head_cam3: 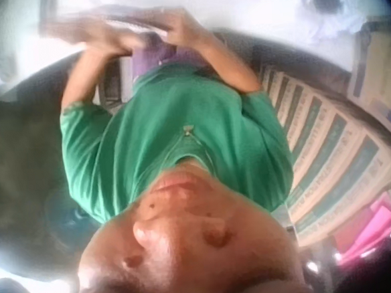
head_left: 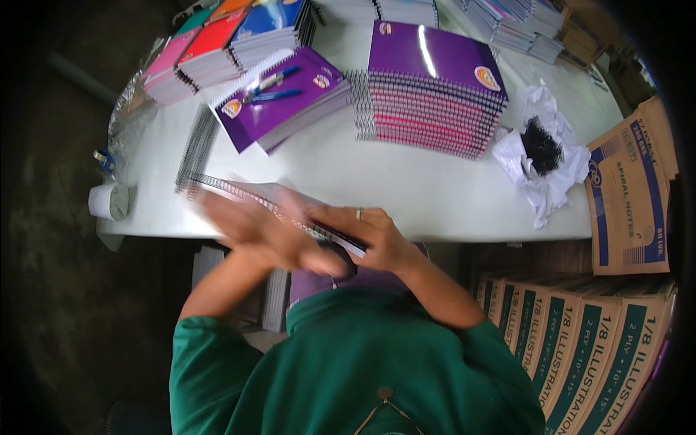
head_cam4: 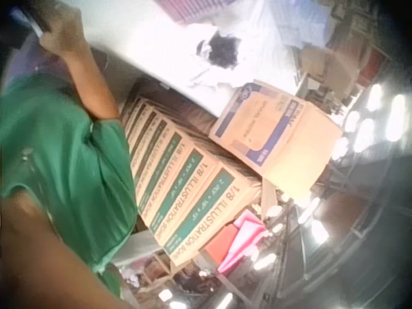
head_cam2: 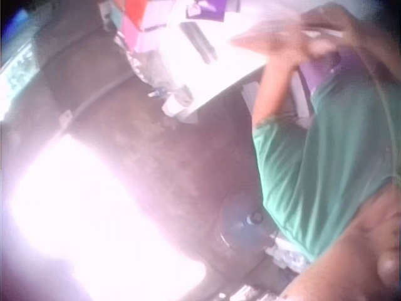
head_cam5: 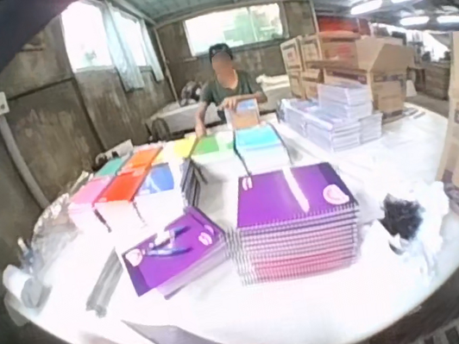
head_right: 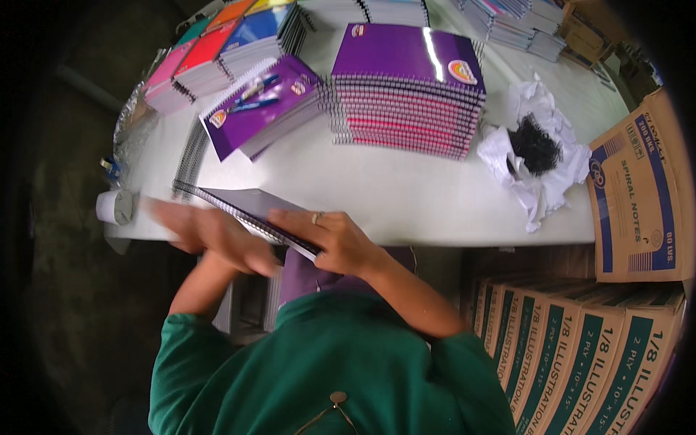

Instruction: The person threads a metal spiral coil through the holes of several purple notebooks by hand and places them into a cardboard box.

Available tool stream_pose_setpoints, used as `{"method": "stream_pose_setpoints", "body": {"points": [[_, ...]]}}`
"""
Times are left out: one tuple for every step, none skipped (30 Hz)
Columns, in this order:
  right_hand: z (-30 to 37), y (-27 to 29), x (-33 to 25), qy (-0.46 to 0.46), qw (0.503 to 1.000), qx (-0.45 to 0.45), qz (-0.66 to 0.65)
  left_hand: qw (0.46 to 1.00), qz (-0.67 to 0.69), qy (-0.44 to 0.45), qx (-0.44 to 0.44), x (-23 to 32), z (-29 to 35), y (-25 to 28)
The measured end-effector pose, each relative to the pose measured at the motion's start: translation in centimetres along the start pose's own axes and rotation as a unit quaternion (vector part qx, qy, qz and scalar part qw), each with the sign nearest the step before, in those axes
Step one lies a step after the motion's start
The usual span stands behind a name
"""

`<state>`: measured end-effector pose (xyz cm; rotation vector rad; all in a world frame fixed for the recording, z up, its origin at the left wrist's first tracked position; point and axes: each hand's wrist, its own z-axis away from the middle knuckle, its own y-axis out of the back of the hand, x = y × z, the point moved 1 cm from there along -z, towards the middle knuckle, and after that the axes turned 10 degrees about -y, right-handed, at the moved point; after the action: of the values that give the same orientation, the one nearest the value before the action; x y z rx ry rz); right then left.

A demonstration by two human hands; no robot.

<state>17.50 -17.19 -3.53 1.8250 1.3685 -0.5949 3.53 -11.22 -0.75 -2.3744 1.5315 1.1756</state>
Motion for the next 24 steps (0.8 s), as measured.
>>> {"method": "stream_pose_setpoints", "body": {"points": [[0.1,-0.4,-0.2,0.003,1.0,-0.003,-0.01,0.994,0.049,0.093,-0.014,0.9,0.3,0.1],[0.2,-0.5,0.0,-0.019,1.0,0.002,-0.011,0.98,0.086,0.179,-0.023,1.1,0.8,-0.2],[0.7,-0.4,0.4,-0.042,0.999,0.009,-0.01,0.972,0.163,0.164,-0.046,2.7,2.5,-0.9],[0.7,-0.3,0.7,-0.062,0.998,0.015,-0.009,0.956,0.237,0.156,-0.071,4.4,4.4,-1.6],[-0.2,-0.1,0.3,-0.045,0.996,0.063,-0.035,0.918,0.353,0.174,-0.041,7.2,5.5,-1.2],[-0.2,-0.2,0.4,-0.019,0.997,0.068,-0.003,0.941,0.31,0.129,-0.034,7.4,5.3,-0.5],[-0.2,-0.2,0.5,0.008,0.997,0.073,0.028,0.96,0.265,0.083,-0.027,7.2,5.3,-0.1],[0.1,-0.1,0.3,-0.012,0.998,0.059,0.014,0.988,0.124,0.08,-0.035,5.0,3.7,-0.4],[0.1,-0.2,-0.3,-0.034,0.999,0.037,-0.007,0.986,0.092,0.123,-0.061,3.7,2.4,-0.2],[0.0,0.0,-0.5,-0.042,0.999,0.019,-0.028,0.981,0.061,0.159,-0.095,2.4,1.0,0.1],[0.0,0.1,-0.5,-0.048,0.998,0.031,-0.014,0.953,0.136,0.235,-0.133,2.1,0.6,0.0],[-0.1,0.0,-0.5,-0.054,0.998,0.041,-0.002,0.956,0.184,0.208,-0.095,4.3,2.4,-1.0],[-0.2,0.0,0.0,-0.055,0.997,0.055,0.009,0.956,0.229,0.174,-0.057,6.6,4.4,-1.8],[0.0,0.4,0.7,-0.051,0.996,0.072,0.013,0.925,0.315,0.163,-0.139,7.1,4.6,-0.6],[-0.1,0.6,0.3,-0.042,0.997,0.065,-0.01,0.909,0.346,0.193,-0.132,7.6,4.5,0.1],[-0.4,0.8,-0.5,-0.032,0.997,0.057,-0.033,0.875,0.38,0.279,-0.11,7.5,4.5,0.6],[-0.4,1.0,-1.2,-0.031,0.997,0.055,-0.051,0.852,0.405,0.312,-0.11,5.9,1.9,1.1],[-1.0,0.3,-1.6,0.036,0.994,0.001,-0.1,0.83,0.424,0.346,-0.11,4.2,-0.6,1.7],[-1.6,-0.3,-3.2,0.058,0.995,0.029,-0.076,0.785,0.468,0.402,-0.052,4.0,-2.6,2.5],[-1.8,-0.3,-4.2,0.09,0.993,0.08,-0.005,0.782,0.492,0.375,-0.071,2.9,-2.9,3.6],[-2.5,0.9,-5.8,0.078,0.991,0.07,0.077,0.78,0.514,0.345,-0.092,1.5,-3.4,4.6],[-3.1,2.1,-7.1,0.068,0.983,0.06,0.16,0.795,0.446,0.404,-0.079,-0.2,-5.8,5.5],[-3.8,4.1,-8.8,0.015,0.969,-0.017,0.246,0.791,0.394,0.465,-0.06,-0.7,-5.6,5.5],[-4.5,4.8,-8.6,-0.018,0.978,0.027,0.207,0.743,0.4,0.532,-0.069,-1.1,-5.5,4.9]]}}
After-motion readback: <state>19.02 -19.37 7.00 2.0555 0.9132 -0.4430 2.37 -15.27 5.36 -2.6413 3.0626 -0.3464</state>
